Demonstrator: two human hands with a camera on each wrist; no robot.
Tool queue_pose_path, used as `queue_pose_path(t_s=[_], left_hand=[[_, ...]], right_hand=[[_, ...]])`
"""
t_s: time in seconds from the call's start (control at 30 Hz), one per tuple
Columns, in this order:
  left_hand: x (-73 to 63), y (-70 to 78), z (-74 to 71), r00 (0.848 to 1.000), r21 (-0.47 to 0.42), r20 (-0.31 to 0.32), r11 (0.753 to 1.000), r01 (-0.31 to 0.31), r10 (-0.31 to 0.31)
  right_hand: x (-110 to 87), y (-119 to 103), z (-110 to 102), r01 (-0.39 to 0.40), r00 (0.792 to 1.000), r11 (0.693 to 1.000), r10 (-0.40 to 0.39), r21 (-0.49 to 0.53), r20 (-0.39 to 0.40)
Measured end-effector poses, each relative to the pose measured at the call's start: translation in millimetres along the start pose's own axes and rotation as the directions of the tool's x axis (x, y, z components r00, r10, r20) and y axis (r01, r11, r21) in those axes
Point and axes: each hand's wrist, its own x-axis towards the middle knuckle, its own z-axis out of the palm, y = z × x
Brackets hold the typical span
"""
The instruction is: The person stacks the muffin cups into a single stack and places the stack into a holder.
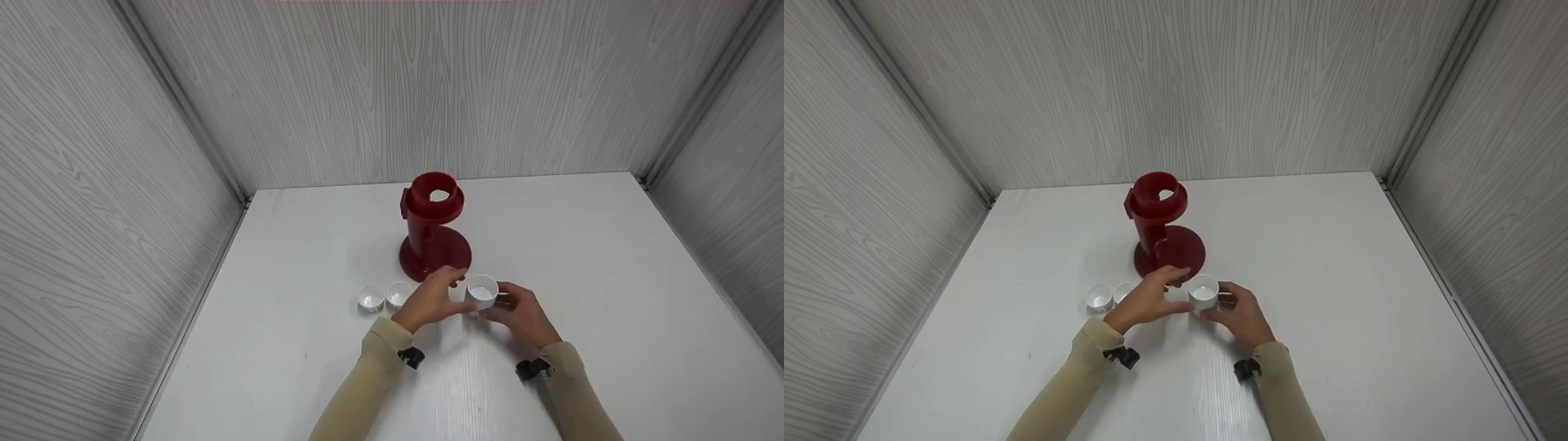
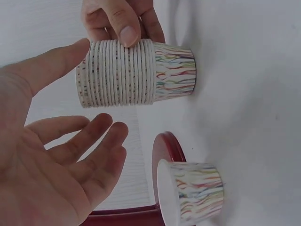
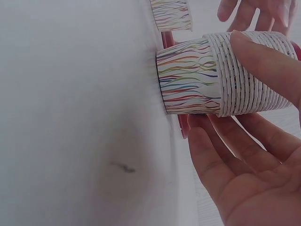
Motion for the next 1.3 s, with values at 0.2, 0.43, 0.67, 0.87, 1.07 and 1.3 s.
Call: queue_pose_path(t_s=[0.2, 0.43, 0.67, 0.87, 1.07, 1.3], left_hand=[[-19.2, -21.5, -20.5, 0.998, -0.034, -0.035, 0.999, 0.041, -0.043], [-39.2, -50.8, -49.3, 0.990, -0.059, -0.120, 0.996, 0.069, -0.076], [-61.2, -85.2, -71.3, 0.962, -0.061, -0.201, 0.982, 0.177, -0.186], [-76.8, -110.0, -75.2, 0.933, -0.059, -0.249, 0.966, 0.251, -0.258], [-88.1, -124.7, -70.1, 0.914, -0.069, -0.260, 0.950, 0.306, -0.313], [-91.0, -129.0, -65.0, 0.906, -0.083, -0.262, 0.943, 0.323, -0.333]], right_hand=[[-0.9, -2.4, 1.9, -0.013, 1.000, 1.000, 0.013, -0.001, 0.000], [3.6, -6.1, -0.1, -0.036, 0.999, 0.999, 0.036, 0.006, 0.000], [0.8, -4.8, 1.0, -0.022, 1.000, 0.999, 0.022, 0.023, 0.006], [0.8, -2.5, 0.5, -0.015, 1.000, 1.000, 0.015, 0.027, -0.001], [-0.8, -2.6, 1.4, -0.012, 1.000, 1.000, 0.012, 0.021, 0.007], [0.4, -4.3, 0.6, -0.016, 1.000, 1.000, 0.016, 0.012, -0.004]])
